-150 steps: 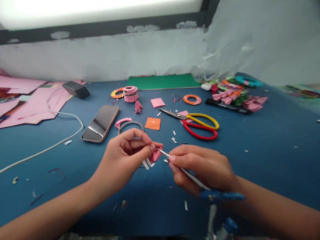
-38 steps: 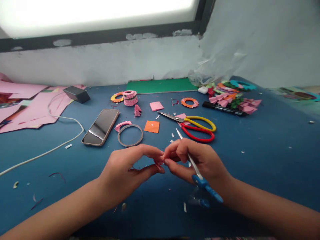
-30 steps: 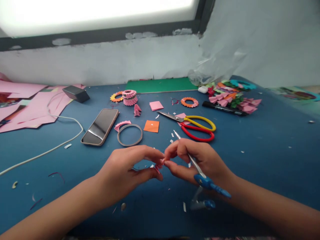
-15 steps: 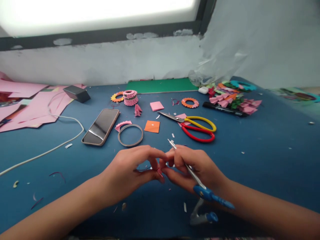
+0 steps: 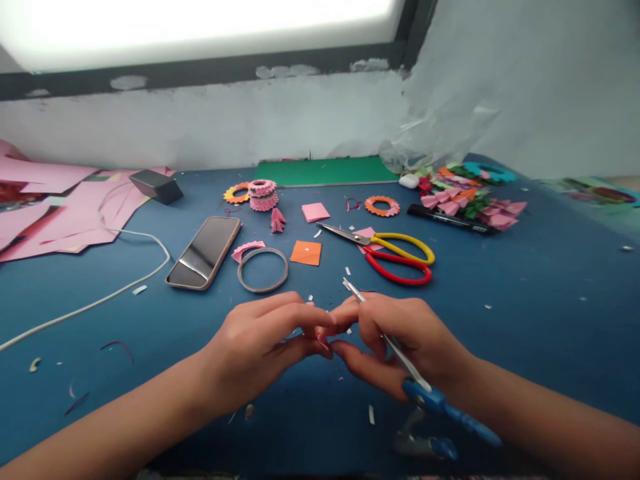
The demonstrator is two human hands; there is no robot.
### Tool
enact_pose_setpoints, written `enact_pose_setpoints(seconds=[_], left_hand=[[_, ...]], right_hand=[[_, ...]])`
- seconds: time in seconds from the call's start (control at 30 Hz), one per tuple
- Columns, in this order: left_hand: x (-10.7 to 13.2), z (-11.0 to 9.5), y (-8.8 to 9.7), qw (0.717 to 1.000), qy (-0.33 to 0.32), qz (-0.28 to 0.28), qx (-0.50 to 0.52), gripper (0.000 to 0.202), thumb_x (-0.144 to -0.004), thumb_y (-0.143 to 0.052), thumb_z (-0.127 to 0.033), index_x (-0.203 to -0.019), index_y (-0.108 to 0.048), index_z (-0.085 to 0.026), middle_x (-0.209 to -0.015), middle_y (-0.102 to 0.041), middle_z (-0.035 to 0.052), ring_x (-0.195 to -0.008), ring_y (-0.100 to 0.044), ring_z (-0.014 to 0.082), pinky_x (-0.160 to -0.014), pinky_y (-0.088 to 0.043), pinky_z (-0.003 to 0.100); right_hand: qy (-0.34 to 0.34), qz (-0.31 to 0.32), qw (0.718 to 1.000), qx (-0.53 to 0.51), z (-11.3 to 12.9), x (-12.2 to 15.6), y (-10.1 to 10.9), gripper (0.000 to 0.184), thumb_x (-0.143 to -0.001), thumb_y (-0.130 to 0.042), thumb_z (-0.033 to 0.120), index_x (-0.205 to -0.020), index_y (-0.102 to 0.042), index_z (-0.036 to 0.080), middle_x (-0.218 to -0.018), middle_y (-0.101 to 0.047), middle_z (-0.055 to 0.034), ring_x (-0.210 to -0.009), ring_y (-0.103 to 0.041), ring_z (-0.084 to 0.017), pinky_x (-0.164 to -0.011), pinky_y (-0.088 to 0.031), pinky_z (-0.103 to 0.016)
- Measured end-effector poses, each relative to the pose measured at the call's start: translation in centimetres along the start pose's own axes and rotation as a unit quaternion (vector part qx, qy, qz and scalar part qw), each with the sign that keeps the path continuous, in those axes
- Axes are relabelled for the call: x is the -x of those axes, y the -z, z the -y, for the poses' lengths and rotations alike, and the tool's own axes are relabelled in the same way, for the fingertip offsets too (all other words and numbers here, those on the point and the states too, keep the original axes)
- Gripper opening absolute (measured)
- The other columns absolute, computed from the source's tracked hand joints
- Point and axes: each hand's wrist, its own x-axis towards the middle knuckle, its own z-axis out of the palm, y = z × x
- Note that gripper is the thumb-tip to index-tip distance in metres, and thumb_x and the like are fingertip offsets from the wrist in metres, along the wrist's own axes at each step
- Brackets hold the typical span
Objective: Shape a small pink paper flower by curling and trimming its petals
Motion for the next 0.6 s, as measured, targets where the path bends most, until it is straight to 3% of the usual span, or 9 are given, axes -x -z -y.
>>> enact_pose_setpoints(seconds=[0.13,0.27,0.37,0.47,0.6], left_hand=[[-0.07,0.29,-0.02,0.998,0.059,0.001,0.031,0.030,-0.075,-0.070,-0.015,-0.103,-0.060,-0.020,-0.080,-0.068,0.0003,-0.069,-0.065,0.0108,-0.061,-0.053,0.017],[-0.25,0.19,-0.13,0.984,0.140,-0.037,0.102,0.036,-0.071,-0.074,-0.016,-0.105,-0.062,-0.020,-0.079,-0.070,0.0002,-0.072,-0.067,0.0122,-0.067,-0.055,0.019],[-0.36,-0.15,-0.28,0.961,0.204,-0.061,0.175,0.034,-0.070,-0.075,-0.017,-0.101,-0.064,-0.021,-0.077,-0.071,-0.0024,-0.073,-0.068,0.0106,-0.073,-0.055,0.018],[-0.50,-0.38,-0.39,0.929,0.265,-0.066,0.249,0.031,-0.071,-0.075,-0.017,-0.099,-0.064,-0.024,-0.075,-0.070,-0.0044,-0.072,-0.067,0.0088,-0.069,-0.056,0.015],[-0.70,-0.39,-0.49,0.895,0.301,-0.063,0.324,0.028,-0.073,-0.073,-0.016,-0.098,-0.064,-0.025,-0.083,-0.071,-0.0044,-0.075,-0.067,0.0081,-0.070,-0.056,0.015]], right_hand=[[-0.011,-0.027,0.998,-0.053,-0.62,-0.07,-0.65,0.029,-0.076,-0.058,0.006,-0.066,-0.036,0.022,-0.083,-0.065,0.0012,-0.073,-0.063,-0.011,-0.062,-0.049,-0.022],[-0.003,-0.064,0.995,-0.072,-0.91,-0.28,-0.97,0.026,-0.081,-0.058,0.008,-0.071,-0.039,0.022,-0.087,-0.065,0.0017,-0.075,-0.062,-0.010,-0.065,-0.050,-0.022],[-0.002,-0.078,0.995,-0.069,-0.96,-0.33,-0.88,0.025,-0.082,-0.058,0.006,-0.073,-0.041,0.022,-0.090,-0.065,0.0024,-0.079,-0.062,-0.010,-0.068,-0.050,-0.022],[-0.012,-0.095,0.992,-0.080,-0.98,-0.25,-0.86,0.026,-0.082,-0.058,0.006,-0.074,-0.040,0.022,-0.091,-0.063,0.0028,-0.081,-0.062,-0.010,-0.069,-0.052,-0.023],[-0.013,-0.123,0.988,-0.088,-0.96,-0.15,-0.94,0.027,-0.081,-0.062,0.008,-0.075,-0.039,0.023,-0.090,-0.062,0.0031,-0.080,-0.062,-0.010,-0.069,-0.053,-0.025]])
